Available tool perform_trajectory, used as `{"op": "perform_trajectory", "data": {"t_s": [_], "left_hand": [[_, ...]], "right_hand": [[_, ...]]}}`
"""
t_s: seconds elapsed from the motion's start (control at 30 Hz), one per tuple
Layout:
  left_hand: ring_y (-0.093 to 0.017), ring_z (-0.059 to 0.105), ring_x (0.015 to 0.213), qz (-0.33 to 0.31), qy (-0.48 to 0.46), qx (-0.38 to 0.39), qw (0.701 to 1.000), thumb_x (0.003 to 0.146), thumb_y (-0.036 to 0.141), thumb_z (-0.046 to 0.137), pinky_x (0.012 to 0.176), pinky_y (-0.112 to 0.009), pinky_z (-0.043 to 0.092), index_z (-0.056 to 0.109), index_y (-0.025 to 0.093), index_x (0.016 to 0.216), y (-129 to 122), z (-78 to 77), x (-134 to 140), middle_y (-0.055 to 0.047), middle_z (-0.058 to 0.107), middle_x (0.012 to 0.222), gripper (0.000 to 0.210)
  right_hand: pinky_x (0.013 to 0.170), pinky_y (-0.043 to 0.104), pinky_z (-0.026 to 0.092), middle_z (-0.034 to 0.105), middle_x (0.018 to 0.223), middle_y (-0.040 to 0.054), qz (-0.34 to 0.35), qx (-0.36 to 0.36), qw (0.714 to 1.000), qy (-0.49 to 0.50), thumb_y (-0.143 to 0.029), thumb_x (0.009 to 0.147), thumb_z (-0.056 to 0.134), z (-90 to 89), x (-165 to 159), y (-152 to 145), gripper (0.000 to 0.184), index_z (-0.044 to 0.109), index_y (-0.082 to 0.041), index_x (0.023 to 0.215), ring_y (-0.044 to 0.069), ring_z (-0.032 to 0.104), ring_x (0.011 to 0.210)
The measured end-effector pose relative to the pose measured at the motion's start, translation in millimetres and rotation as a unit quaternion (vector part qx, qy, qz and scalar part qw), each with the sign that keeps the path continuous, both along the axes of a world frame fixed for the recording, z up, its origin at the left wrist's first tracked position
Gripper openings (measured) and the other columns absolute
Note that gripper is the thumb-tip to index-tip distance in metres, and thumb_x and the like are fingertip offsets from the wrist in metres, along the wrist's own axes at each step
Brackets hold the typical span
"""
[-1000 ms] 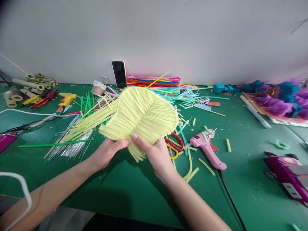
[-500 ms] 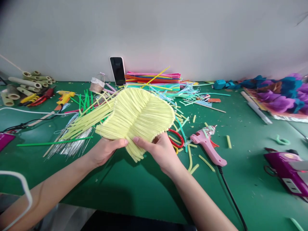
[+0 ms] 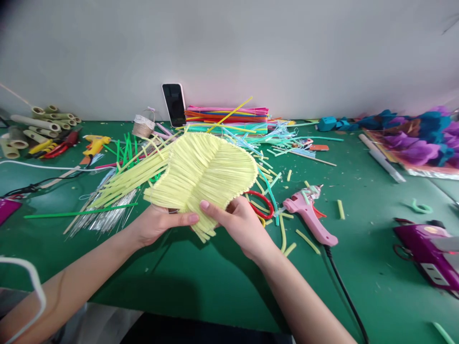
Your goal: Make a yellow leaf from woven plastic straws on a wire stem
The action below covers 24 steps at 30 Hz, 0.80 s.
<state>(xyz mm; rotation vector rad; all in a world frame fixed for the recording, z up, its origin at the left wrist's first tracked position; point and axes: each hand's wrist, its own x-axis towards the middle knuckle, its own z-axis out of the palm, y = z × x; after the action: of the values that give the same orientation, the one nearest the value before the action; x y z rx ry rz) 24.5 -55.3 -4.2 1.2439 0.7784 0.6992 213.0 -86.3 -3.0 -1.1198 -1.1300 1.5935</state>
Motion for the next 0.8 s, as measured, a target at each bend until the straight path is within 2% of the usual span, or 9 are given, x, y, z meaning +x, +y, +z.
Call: {"op": "perform_trajectory", "data": {"t_s": [0.13, 0.27, 0.47, 0.67, 0.8], "left_hand": [[-0.022, 0.069, 0.076, -0.007, 0.033, -0.004, 0.999, 0.069, 0.029, 0.08, 0.063, -0.033, 0.057, 0.073, 0.019, 0.095, 0.9, 2.2, -2.7, -0.004, 0.075, 0.09, 0.029], [-0.024, 0.069, 0.077, -0.019, 0.05, -0.013, 0.998, 0.07, 0.031, 0.079, 0.063, -0.034, 0.055, 0.073, 0.017, 0.093, -0.2, 1.3, -3.3, -0.006, 0.075, 0.088, 0.027], [-0.025, 0.068, 0.095, -0.004, 0.03, -0.016, 0.999, 0.068, 0.028, 0.082, 0.077, -0.035, 0.056, 0.072, 0.019, 0.103, 2.6, 0.5, -5.2, -0.006, 0.074, 0.106, 0.038], [-0.019, 0.068, 0.083, -0.032, 0.032, -0.051, 0.998, 0.07, 0.028, 0.082, 0.064, -0.026, 0.056, 0.07, 0.018, 0.109, 4.1, 3.0, -9.8, -0.006, 0.074, 0.104, 0.042], [-0.017, 0.068, 0.082, -0.028, 0.023, -0.067, 0.997, 0.071, 0.027, 0.082, 0.063, -0.022, 0.056, 0.071, 0.02, 0.108, 3.7, 4.5, -9.5, -0.005, 0.074, 0.102, 0.04]], "right_hand": [[0.069, 0.029, 0.051, 0.076, 0.1, 0.0055, -0.004, -0.001, 1.0, 0.011, -0.042, 0.082, 0.072, -0.7, -0.2, 0.6, 0.035, 0.072, -0.02, 0.109, 0.019, 0.068, 0.081], [0.078, 0.033, 0.052, 0.074, 0.109, 0.0059, 0.001, -0.003, 0.999, 0.038, -0.042, 0.083, 0.071, -1.4, -1.7, 0.5, 0.038, 0.069, -0.021, 0.115, 0.022, 0.069, 0.089], [0.073, 0.028, 0.051, 0.075, 0.101, 0.004, -0.007, 0.002, 1.0, 0.018, -0.04, 0.086, 0.068, -3.0, -2.1, 1.2, 0.032, 0.071, -0.021, 0.111, 0.017, 0.067, 0.085], [0.057, 0.021, 0.046, 0.074, 0.09, 0.0021, -0.007, -0.039, 0.999, -0.026, -0.049, 0.084, 0.068, -1.6, 0.0, 1.0, 0.034, 0.072, -0.021, 0.103, 0.011, 0.062, 0.069], [0.057, 0.02, 0.05, 0.073, 0.089, 0.0021, 0.017, -0.03, 0.999, -0.041, -0.048, 0.081, 0.072, 0.6, 5.3, 0.9, 0.034, 0.072, -0.021, 0.101, 0.011, 0.062, 0.07]]}}
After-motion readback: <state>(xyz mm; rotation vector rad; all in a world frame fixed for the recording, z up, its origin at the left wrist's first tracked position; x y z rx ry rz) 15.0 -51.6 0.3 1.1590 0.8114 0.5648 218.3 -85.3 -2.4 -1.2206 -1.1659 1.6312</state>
